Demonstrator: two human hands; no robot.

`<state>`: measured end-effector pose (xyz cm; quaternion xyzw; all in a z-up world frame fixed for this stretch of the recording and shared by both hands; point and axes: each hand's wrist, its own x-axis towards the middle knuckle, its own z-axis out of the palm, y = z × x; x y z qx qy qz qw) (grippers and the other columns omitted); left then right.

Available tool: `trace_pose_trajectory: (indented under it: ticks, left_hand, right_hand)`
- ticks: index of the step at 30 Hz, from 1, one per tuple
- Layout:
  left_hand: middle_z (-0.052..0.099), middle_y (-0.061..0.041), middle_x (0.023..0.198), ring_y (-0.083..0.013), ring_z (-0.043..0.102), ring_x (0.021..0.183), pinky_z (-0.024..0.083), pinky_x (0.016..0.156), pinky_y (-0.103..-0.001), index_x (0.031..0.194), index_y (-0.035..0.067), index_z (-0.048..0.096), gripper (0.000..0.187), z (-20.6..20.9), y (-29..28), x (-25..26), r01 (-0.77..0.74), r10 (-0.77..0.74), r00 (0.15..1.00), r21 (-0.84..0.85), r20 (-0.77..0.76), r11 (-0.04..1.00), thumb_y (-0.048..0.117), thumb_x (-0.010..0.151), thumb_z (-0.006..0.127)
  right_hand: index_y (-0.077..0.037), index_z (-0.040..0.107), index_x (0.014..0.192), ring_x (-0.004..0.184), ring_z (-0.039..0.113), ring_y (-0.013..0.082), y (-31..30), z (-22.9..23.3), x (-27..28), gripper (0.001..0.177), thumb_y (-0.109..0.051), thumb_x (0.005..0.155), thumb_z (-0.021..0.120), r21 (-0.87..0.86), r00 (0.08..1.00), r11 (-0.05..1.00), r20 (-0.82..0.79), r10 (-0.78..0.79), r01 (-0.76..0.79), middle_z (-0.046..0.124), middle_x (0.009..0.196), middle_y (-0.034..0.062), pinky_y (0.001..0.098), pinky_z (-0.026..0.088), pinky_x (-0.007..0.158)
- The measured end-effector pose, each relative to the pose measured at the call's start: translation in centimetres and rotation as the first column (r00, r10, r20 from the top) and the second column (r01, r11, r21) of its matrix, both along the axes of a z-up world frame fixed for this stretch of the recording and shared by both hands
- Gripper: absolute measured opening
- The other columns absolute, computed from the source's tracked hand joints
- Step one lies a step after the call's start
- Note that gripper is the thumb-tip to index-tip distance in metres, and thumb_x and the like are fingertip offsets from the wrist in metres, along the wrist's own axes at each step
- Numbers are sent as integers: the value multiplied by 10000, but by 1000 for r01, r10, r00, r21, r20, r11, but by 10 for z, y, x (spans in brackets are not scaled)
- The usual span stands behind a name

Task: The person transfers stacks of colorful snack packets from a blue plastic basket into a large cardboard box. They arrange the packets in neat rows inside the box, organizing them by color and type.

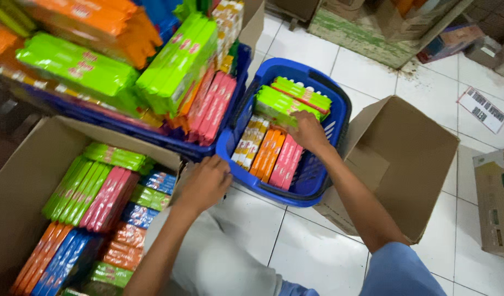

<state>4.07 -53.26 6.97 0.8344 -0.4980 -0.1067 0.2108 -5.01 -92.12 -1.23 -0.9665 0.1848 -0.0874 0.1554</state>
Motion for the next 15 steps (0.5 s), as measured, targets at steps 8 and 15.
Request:
trace_pose_trajectory:
  ticks: [8, 15]
  left_hand:
    - [539, -75, 1372, -329, 414, 1362, 445, 1024, -513, 1205, 140, 655, 318, -29, -31, 2, 31, -46, 994, 151, 97, 988, 333, 957, 607]
    - [483, -77, 1434, -311, 304, 1445, 460, 1054, -508, 1336, 115, 586, 386, -21, -34, -4, 51, -58, 998, 257, 17, 965, 295, 1001, 518]
  right_hand:
    - [51, 313, 1575, 1412, 304, 511, -3, -6, 1, 1008, -469, 846, 775, -231, 985, 967, -106, -139, 112, 311, 1541, 312, 618, 274, 1144]
    - [10, 433, 1345, 1251, 421, 378, 10, -18, 11, 937, -619, 747, 787, -379, 966, 909, -115, -230, 171, 459, 1297, 212, 447, 340, 1000]
